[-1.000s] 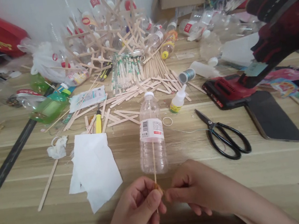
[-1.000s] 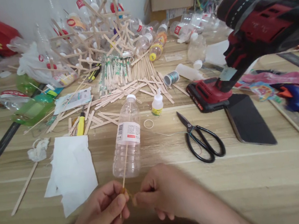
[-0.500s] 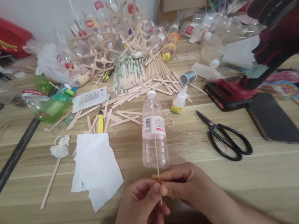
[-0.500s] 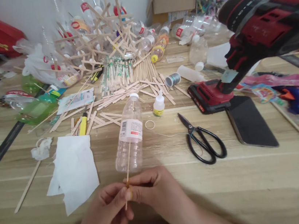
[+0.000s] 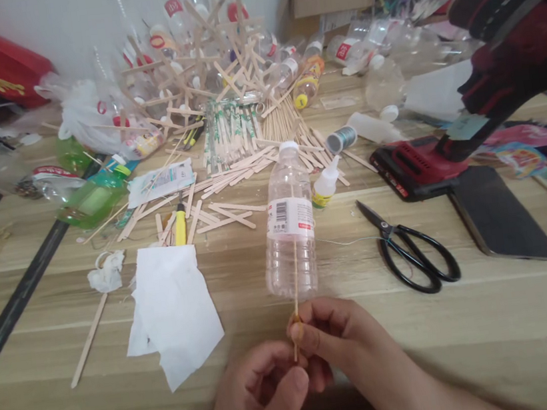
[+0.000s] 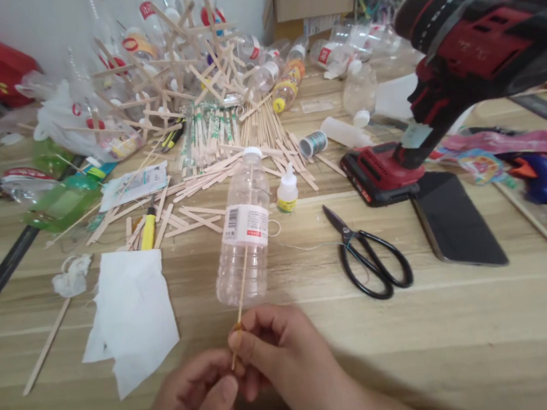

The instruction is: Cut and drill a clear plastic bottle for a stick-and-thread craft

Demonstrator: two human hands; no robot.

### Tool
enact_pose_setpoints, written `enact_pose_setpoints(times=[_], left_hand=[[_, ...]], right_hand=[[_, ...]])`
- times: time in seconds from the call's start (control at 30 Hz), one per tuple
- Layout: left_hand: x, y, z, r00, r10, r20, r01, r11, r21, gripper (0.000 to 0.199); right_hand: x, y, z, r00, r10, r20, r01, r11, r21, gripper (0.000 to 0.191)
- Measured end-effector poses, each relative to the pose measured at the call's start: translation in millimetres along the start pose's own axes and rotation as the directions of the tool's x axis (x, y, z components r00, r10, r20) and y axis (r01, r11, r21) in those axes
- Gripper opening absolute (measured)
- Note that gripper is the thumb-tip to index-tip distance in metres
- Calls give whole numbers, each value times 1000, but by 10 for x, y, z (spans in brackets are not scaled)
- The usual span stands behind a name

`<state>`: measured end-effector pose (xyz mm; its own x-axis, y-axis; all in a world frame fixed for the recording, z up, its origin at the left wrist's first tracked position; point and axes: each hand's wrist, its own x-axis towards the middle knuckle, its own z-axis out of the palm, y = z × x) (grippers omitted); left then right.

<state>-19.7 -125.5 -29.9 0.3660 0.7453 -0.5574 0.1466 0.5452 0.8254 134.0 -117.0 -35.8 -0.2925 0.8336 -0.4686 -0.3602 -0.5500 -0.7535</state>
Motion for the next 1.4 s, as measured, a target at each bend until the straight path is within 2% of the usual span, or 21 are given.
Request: enact_pose_setpoints(times=[0.1,0.2,0.3,0.47,0.57,0.67,0.77,0.83,0.9,1.0,1.1,1.2,1.27,1.33,1.4], left_hand=[[2,-42,-3,1000,20,-14,-19,999,32,22],[-2,-83,-14,999,29,-40,-26,996,85,20],[8,-95,-55,997,58,-52,-50,989,140,18],[82,25,-118,959,264,-106,-212,912,351,14],[145,126,-82,903,373,-215,-217,826,521,19],[193,163,-24,796,550,-252,-220,651,726,27],[210,147,-7,667,733,-136,-246,388,888,27],[205,144,-15,606,793,-63,-224,247,943,27],[195,156,-20,583,811,-38,-191,183,964,29],[186,181,-14,542,839,-47,-190,177,966,32],[180,189,-24,493,870,-10,-243,148,959,27],[159,188,-75,484,871,87,-340,96,936,18],[141,196,-117,454,881,132,-385,60,921,16],[130,218,-152,409,893,189,-383,-21,924,20],[130,258,-171,376,884,279,-329,-154,932,23]], right_hand=[[-1,32,-12,999,-33,-39,30,998,-61,47],[3,70,-32,993,-71,-91,62,993,-96,50],[4,85,-37,992,-87,-96,74,989,-131,52],[-11,83,-23,994,-103,-37,95,978,-186,51],[-16,96,-27,992,-129,-5,126,980,-153,46],[-15,104,-38,989,-145,10,145,981,-132,44],[-17,100,-44,991,-135,18,136,984,-118,43],[-17,100,-45,993,-113,19,115,988,-101,43],[-15,105,-45,995,-98,30,101,991,-88,44],[-10,117,-43,993,-106,56,111,990,-92,44],[-10,118,-42,993,-101,58,105,992,-73,45],[-11,121,-44,996,-75,55,77,997,-30,45],[-11,131,-46,995,-79,61,80,997,-16,44],[-10,144,-47,993,-104,62,105,994,-19,42],[-11,148,-43,990,-128,54,130,991,-34,41]])
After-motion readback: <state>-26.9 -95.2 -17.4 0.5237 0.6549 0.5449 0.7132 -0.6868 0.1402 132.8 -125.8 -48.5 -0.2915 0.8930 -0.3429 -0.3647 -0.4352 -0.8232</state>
